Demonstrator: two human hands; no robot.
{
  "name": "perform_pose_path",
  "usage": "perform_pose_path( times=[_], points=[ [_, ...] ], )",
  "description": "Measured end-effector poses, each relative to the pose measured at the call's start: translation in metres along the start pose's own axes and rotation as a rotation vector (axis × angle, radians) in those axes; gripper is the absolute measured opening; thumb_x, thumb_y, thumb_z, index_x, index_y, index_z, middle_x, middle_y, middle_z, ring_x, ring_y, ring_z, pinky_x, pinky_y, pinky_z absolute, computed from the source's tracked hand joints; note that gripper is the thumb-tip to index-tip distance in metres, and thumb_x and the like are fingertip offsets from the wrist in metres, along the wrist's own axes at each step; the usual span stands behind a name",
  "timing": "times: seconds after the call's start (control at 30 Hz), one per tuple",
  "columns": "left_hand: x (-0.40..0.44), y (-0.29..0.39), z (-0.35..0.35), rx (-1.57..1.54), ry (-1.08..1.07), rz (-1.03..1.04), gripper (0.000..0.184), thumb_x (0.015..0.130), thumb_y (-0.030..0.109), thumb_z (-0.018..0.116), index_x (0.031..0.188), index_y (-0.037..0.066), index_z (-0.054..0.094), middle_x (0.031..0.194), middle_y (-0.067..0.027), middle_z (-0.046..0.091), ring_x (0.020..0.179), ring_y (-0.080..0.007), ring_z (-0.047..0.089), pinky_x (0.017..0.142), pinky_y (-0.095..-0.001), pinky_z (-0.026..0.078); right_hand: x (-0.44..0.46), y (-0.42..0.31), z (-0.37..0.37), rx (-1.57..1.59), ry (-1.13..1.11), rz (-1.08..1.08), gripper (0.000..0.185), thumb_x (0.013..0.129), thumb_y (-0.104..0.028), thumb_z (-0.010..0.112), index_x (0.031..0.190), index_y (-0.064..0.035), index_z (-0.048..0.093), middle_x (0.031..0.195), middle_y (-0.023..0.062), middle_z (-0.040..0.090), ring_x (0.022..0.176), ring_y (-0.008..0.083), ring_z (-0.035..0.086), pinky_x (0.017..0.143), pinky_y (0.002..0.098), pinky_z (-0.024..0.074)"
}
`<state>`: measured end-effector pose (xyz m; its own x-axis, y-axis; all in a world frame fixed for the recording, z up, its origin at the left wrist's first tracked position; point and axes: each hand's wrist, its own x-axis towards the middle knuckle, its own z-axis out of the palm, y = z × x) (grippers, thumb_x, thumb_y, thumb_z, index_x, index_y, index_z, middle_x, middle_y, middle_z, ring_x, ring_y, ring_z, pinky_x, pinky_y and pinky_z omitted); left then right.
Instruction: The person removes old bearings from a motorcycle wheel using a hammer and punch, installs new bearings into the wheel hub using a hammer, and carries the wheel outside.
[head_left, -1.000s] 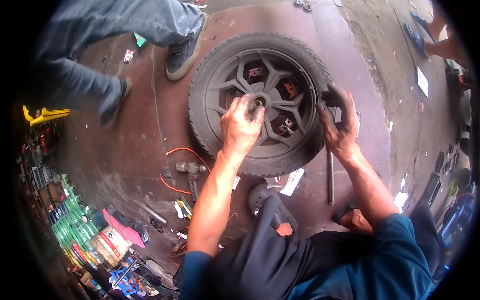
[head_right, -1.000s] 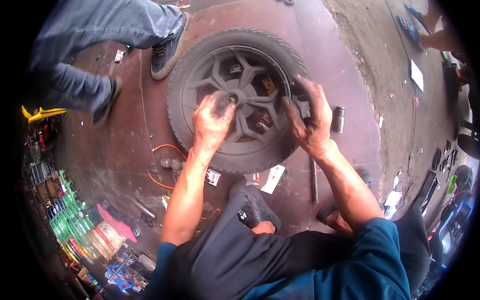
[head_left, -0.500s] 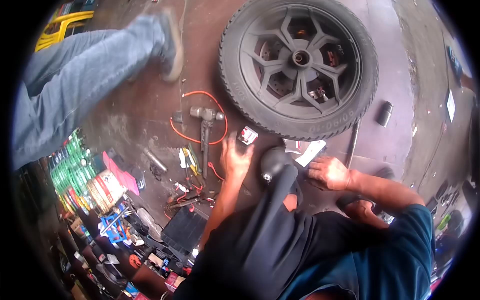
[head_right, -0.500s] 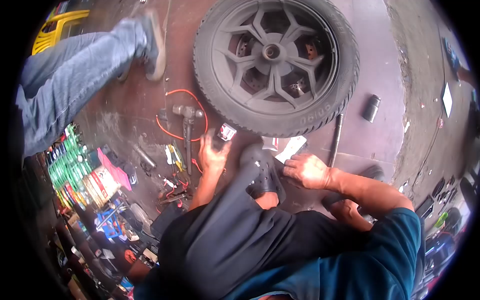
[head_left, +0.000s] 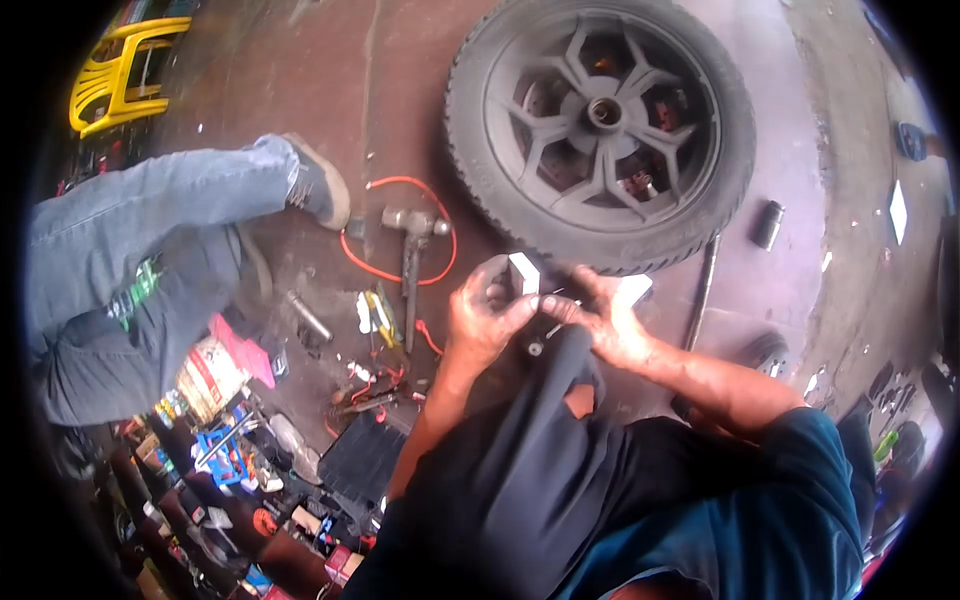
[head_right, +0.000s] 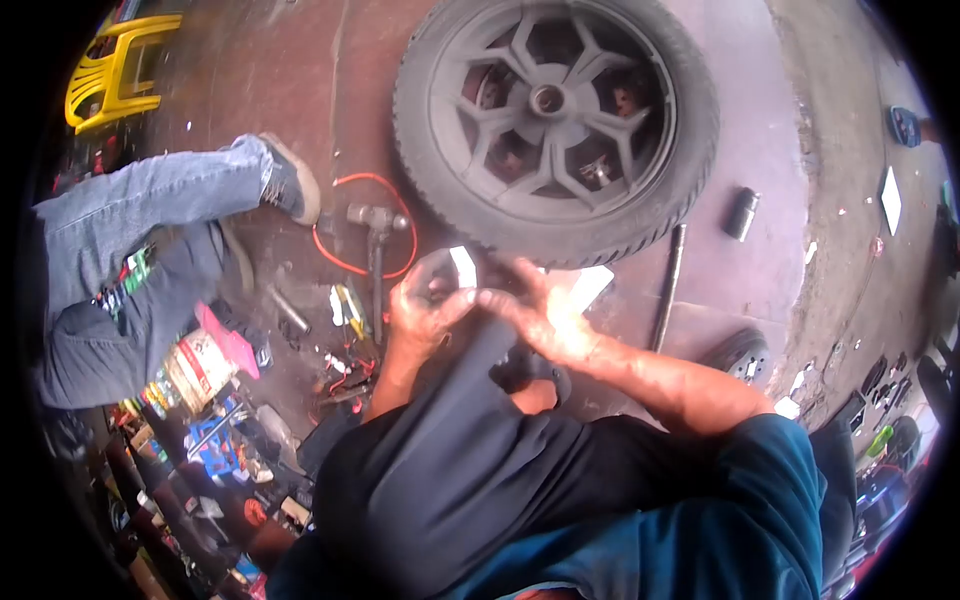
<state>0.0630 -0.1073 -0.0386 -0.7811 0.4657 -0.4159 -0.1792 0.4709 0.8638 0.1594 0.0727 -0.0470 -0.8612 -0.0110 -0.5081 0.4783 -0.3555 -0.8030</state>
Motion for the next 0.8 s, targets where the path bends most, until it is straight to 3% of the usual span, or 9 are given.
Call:
perform_pose_path(
  times=[0.03, 0.2, 0.33, 0.37, 0.4, 0.47, 0.57, 0.73, 0.8],
  points=[
    [0.001, 0.002, 0.003, -0.024, 0.009, 0.06, 0.053, 0.079, 0.008, 0.082, 0.124, -0.003, 0.058, 0.104, -0.01, 0.067, 0.09, -0.013, 0.065, 0.074, -0.0283, 0.055, 0.003, 0.001, 0.0, 0.051, -0.016, 0.038, 0.057, 0.096, -0.029, 0.066, 0.139, 0.0015, 0.046, 0.129, 0.0165, 0.059, 0.126, 0.0232, 0.051, 0.105, 0.0371, 0.0414],
    [0.007, 0.036, 0.01, -0.19, -0.155, 0.059, 0.053, 0.082, 0.007, 0.079, 0.127, -0.004, 0.056, 0.112, -0.0101, 0.065, 0.094, -0.0151, 0.066, 0.076, -0.0291, 0.057, 0.011, -0.026, -0.019, 0.124, -0.091, 0.032, 0.051, 0.095, -0.033, 0.067, 0.13, 0.0022, 0.055, 0.115, 0.0109, 0.064, 0.111, 0.0168, 0.057, 0.095, 0.0328, 0.0465],
    [0.031, 0.041, 0.016, 0.155, -0.166, 0.403, 0.049, 0.086, 0.015, 0.075, 0.126, -0.007, 0.057, 0.104, -0.0178, 0.068, 0.089, -0.0271, 0.07, 0.077, -0.035, 0.055, 0.02, -0.036, -0.029, 0.009, 0.017, -0.071, 0.039, 0.095, -0.031, 0.067, 0.112, 0.003, 0.06, 0.096, 0.0083, 0.063, 0.092, 0.0142, 0.059, 0.081, 0.0322, 0.0497],
    [0.033, 0.048, 0.02, 0.137, -0.137, 0.392, 0.045, 0.089, 0.018, 0.072, 0.123, -0.008, 0.059, 0.103, -0.0207, 0.068, 0.091, -0.0331, 0.069, 0.08, -0.0378, 0.054, 0.02, -0.044, -0.029, 0.035, 0.038, -0.156, 0.037, 0.095, -0.032, 0.066, 0.106, 0.0034, 0.06, 0.088, 0.0078, 0.059, 0.087, 0.013, 0.056, 0.077, 0.0321, 0.0489],
    [0.036, 0.048, 0.023, 0.117, -0.115, 0.399, 0.043, 0.089, 0.017, 0.071, 0.123, -0.008, 0.059, 0.102, -0.0205, 0.068, 0.09, -0.0329, 0.069, 0.079, -0.0378, 0.054, 0.025, -0.043, -0.036, -0.164, 0.052, -0.175, 0.037, 0.095, -0.029, 0.065, 0.111, 0.0046, 0.059, 0.093, 0.013, 0.06, 0.091, 0.0176, 0.059, 0.079, 0.0346, 0.0492],
    [0.042, 0.045, 0.027, 0.08, -0.07, 0.417, 0.04, 0.09, 0.015, 0.07, 0.121, -0.008, 0.06, 0.101, -0.0201, 0.068, 0.09, -0.0323, 0.069, 0.079, -0.0377, 0.054, 0.031, -0.043, -0.032, -0.159, 0.143, -0.357, 0.037, 0.095, -0.026, 0.063, 0.115, 0.0048, 0.058, 0.1, 0.0189, 0.061, 0.094, 0.026, 0.062, 0.082, 0.0385, 0.049],
    [0.05, 0.046, 0.029, 0.142, -0.044, 0.547, 0.03, 0.094, 0.011, 0.061, 0.117, -0.009, 0.062, 0.097, -0.0198, 0.068, 0.083, -0.032, 0.069, 0.073, -0.0377, 0.054, 0.034, -0.042, -0.035, -0.225, 0.167, -0.423, 0.037, 0.095, -0.025, 0.062, 0.117, 0.0043, 0.058, 0.105, 0.022, 0.061, 0.097, 0.0337, 0.062, 0.084, 0.0418, 0.0483],
    [0.052, 0.034, 0.035, 0.284, -0.008, 0.599, 0.026, 0.093, 0.007, 0.057, 0.112, -0.009, 0.063, 0.091, -0.0202, 0.068, 0.078, -0.0344, 0.069, 0.069, -0.0401, 0.055, 0.031, -0.036, -0.03, -0.184, 0.181, -0.288, 0.037, 0.093, -0.022, 0.059, 0.117, 0.0054, 0.058, 0.1, 0.0242, 0.063, 0.095, 0.0351, 0.063, 0.084, 0.0421, 0.0484],
    [0.054, 0.034, 0.038, 0.419, 0.019, 0.652, 0.027, 0.086, 0.005, 0.061, 0.11, -0.007, 0.064, 0.092, -0.0204, 0.068, 0.078, -0.0352, 0.069, 0.068, -0.0407, 0.055, 0.029, -0.043, -0.029, -0.163, 0.172, -0.182, 0.038, 0.092, -0.019, 0.057, 0.12, 0.0063, 0.057, 0.098, 0.0258, 0.065, 0.093, 0.0355, 0.065, 0.084, 0.0418, 0.049]
  ],
)
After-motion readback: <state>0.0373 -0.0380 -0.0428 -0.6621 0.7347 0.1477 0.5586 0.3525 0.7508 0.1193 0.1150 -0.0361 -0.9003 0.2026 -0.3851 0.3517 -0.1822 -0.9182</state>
